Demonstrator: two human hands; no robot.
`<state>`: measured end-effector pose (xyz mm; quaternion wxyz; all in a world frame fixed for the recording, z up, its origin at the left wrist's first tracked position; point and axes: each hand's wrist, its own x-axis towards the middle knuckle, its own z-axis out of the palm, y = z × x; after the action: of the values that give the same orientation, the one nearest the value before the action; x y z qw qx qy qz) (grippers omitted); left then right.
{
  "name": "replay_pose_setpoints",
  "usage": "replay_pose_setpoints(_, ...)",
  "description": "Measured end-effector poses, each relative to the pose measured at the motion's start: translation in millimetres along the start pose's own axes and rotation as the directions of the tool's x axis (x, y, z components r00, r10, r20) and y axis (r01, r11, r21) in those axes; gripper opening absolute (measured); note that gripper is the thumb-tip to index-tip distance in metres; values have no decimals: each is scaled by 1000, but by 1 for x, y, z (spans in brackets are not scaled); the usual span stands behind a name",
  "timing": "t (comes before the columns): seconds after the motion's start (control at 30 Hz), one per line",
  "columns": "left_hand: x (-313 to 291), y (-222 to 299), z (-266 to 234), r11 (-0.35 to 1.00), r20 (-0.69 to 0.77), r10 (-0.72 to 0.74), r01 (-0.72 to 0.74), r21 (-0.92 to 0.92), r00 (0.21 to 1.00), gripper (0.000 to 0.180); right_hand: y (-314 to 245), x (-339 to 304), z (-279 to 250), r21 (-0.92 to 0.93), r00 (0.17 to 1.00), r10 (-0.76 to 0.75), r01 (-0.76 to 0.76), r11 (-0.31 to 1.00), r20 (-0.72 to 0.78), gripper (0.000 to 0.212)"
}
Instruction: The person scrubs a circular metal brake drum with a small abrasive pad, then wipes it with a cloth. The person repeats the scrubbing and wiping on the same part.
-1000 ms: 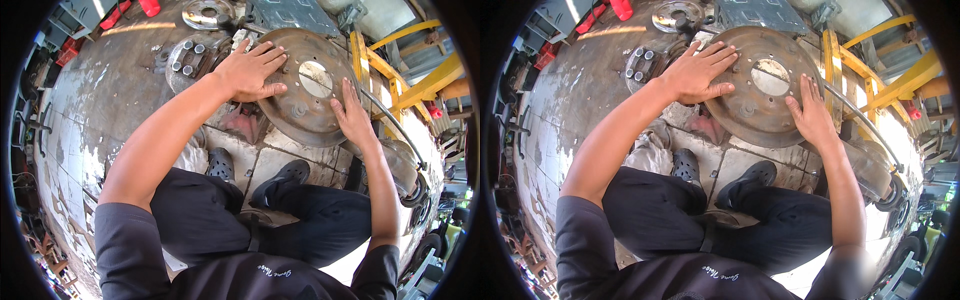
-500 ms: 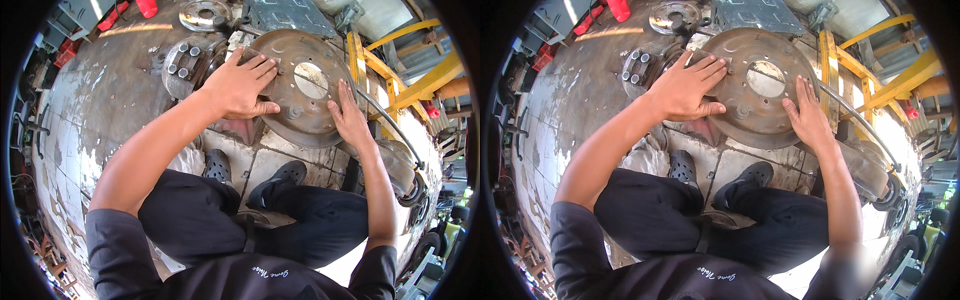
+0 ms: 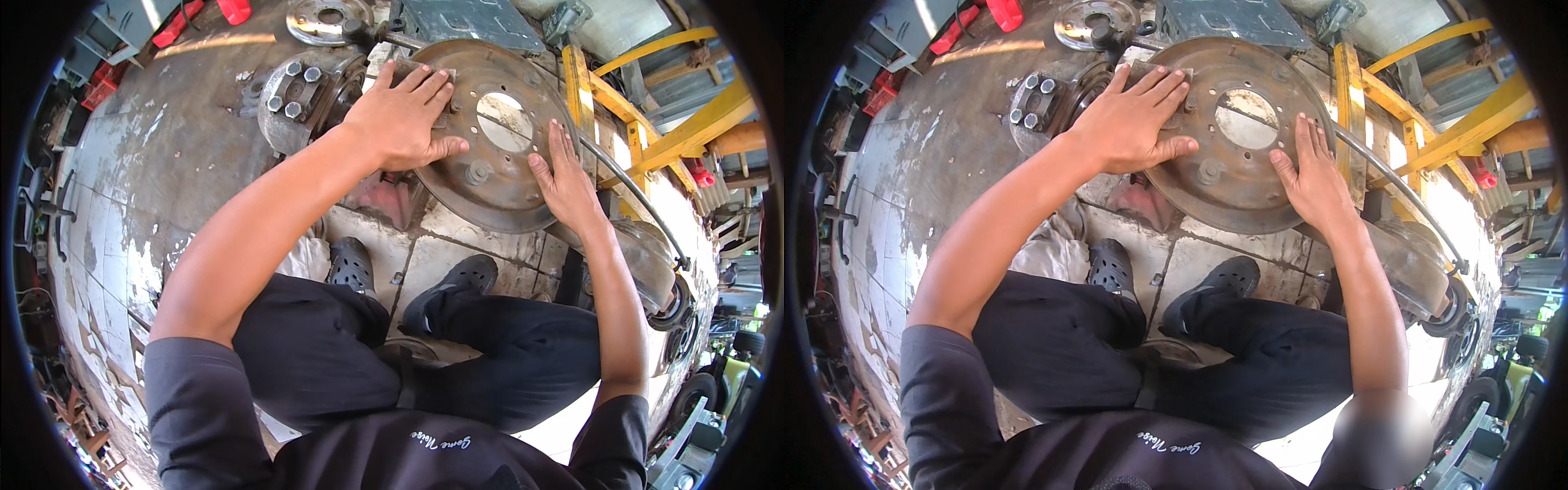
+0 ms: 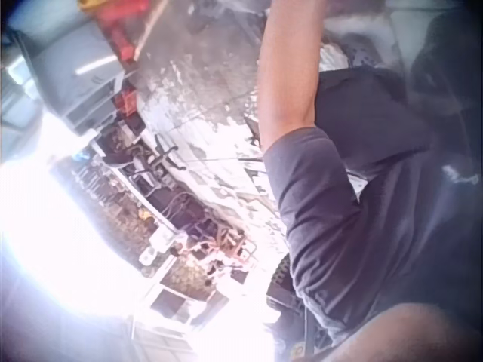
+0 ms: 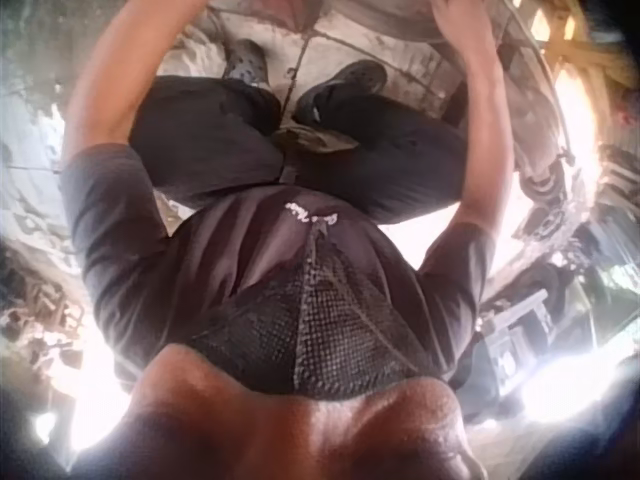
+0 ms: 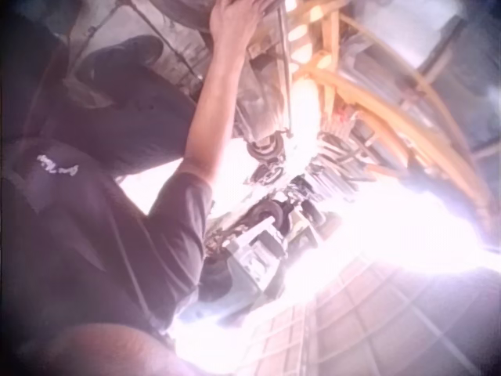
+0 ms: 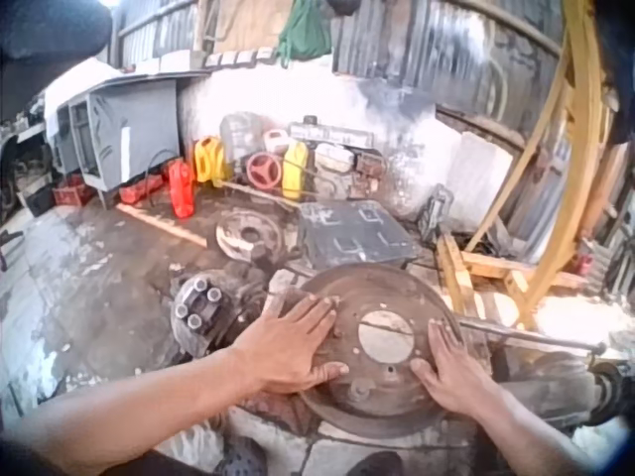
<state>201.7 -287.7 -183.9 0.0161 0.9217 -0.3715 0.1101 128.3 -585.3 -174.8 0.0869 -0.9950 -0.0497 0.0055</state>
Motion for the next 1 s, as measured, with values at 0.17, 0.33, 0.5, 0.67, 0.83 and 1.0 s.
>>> replay_pose_setpoints(0.17, -22, 5, -4, 994, 43, 83, -80, -71, 996, 95, 8, -2, 1, -1, 1000, -20, 20, 1000, -16, 81)
replay_pose_setpoints(0.33, -7, 5, -1, 998, -10, 51, -51, -36, 999, 95, 4, 1, 1, -17, 1000, 11, -11, 1000, -11, 81)
replay_pose_setpoints(0.5, -16, 5, 2, 995, 11, 67, -66, -76, 998, 98, 6, -4, 2, 7, 1000, 21, -21, 1000, -8, 83)
replay_pose_setpoints(0.67, 5, 7, 0, 1000, -5, 7, -7, 19, 1000, 100, 6, 1, 3, -17, 1000, 17, -17, 1000, -25, 83)
replay_pose_setpoints(0.83, -10, 7, 2, 994, 2, 66, -66, -87, 998, 99, 4, 0, 5, -28, 999, 25, -26, 999, -33, 82)
replay_pose_setpoints(1.0, -5, 15, -1, 998, 25, 17, -15, -63, 1000, 103, 6, 0, 5, -22, 1000, 6, -6, 1000, -29, 82)
